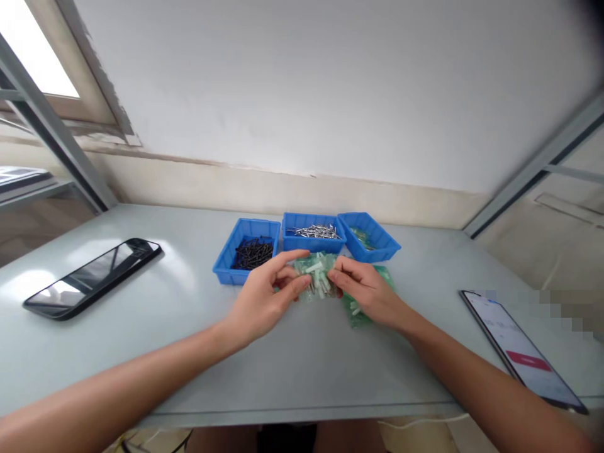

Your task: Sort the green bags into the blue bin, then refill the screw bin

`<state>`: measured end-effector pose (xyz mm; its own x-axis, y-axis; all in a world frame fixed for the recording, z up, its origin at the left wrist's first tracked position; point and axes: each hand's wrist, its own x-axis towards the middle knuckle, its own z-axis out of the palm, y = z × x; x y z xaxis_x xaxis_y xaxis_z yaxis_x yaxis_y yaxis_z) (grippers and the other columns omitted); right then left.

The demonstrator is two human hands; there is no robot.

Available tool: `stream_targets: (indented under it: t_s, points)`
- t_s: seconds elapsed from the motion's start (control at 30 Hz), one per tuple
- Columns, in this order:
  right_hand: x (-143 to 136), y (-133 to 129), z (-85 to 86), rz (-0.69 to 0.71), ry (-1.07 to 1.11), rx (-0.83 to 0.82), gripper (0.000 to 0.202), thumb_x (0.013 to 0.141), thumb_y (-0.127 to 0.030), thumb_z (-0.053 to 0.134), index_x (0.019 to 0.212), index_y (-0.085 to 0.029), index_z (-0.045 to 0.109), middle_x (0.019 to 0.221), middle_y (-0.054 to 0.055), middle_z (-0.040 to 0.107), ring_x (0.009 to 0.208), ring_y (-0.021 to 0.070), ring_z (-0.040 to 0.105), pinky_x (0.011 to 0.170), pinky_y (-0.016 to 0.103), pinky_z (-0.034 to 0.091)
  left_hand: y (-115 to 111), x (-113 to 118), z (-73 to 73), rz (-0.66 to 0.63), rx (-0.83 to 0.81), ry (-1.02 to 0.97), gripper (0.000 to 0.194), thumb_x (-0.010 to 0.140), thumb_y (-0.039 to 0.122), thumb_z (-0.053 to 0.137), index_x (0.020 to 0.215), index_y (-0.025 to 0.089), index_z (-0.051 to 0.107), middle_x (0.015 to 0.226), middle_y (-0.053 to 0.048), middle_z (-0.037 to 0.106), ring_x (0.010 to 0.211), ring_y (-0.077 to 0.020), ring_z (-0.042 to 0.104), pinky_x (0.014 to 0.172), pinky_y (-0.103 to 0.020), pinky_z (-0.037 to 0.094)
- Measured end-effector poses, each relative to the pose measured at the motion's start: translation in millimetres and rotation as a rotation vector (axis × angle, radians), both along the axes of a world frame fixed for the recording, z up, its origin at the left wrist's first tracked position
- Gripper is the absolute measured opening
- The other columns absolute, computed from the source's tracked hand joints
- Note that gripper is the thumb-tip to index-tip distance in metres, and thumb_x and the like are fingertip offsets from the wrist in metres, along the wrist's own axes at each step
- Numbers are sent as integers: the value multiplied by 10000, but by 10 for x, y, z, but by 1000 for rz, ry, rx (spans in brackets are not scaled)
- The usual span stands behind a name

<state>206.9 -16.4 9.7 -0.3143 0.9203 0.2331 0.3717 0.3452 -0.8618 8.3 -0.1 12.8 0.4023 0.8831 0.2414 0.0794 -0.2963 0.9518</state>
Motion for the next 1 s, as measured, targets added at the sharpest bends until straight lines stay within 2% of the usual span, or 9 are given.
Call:
stream_targets:
  t_s: [0.13,0.23,0.33,0.43,0.53,0.63,0.77,0.87,1.0]
  points:
    - [42,10,31,-14,2,-12,297,876,-429,520,691,-197,502,635,-27,475,588,112,443,548,252,358,50,30,-11,21,-131,-112,304,752,259,692,1017,164,578,568,64,551,514,-79,466,522,-194,393]
    - [63,13,33,-28,-15,-51,256,854,-426,553,743,-195,562,653,-20,515,598,115,479,563,253,376,62,34,-2,14,-130,-100,161,737,251,690,736,147,566,514,63,496,484,-65,427,483,-187,348]
    - [78,27,-19,-59,-74,-65,274,844,-453,554,747,-198,582,642,-15,522,582,123,486,538,258,371,36,32,0,-56,-114,-97,204,763,276,657,681,160,511,563,48,494,519,-77,447,494,-196,372]
    - [67,43,-69,-76,-83,-48,248,840,-456,557,804,-212,576,683,-11,546,592,127,497,532,257,381,-2,32,7,-98,-111,-34,222,799,284,622,678,165,479,636,29,497,602,-96,484,559,-215,419]
    - [33,33,-68,-215,-124,102,258,807,-431,612,729,-211,502,661,-18,526,581,121,477,523,251,376,-24,33,10,-102,-73,34,241,847,285,573,668,161,468,652,27,473,618,-93,463,579,-213,399]
    - [-22,-12,-31,-99,-150,90,206,831,-399,591,771,-211,532,713,-2,580,633,134,533,567,257,425,-28,25,2,-108,-13,43,233,864,280,554,684,166,458,721,5,516,666,-108,490,597,-218,410]
    - [-98,-72,2,17,-124,12,245,781,-390,658,926,-215,566,922,26,635,759,152,585,651,268,472,-34,-9,13,-155,97,142,173,906,268,490,779,171,558,993,-65,602,1033,-194,541,841,-295,453]
    - [-104,-71,-1,-43,-104,6,233,787,-405,649,843,-205,543,806,2,609,689,136,558,598,248,442,-51,-25,17,-213,194,206,216,933,232,431,915,190,641,1177,-82,555,1228,-216,437,1014,-350,373]
    - [-48,-45,26,-50,-108,-5,217,846,-385,575,755,-197,518,608,-48,474,556,98,456,510,223,348,-51,-3,-20,-193,94,106,178,871,217,540,1043,198,583,1163,-93,534,1054,-198,550,837,-310,494]
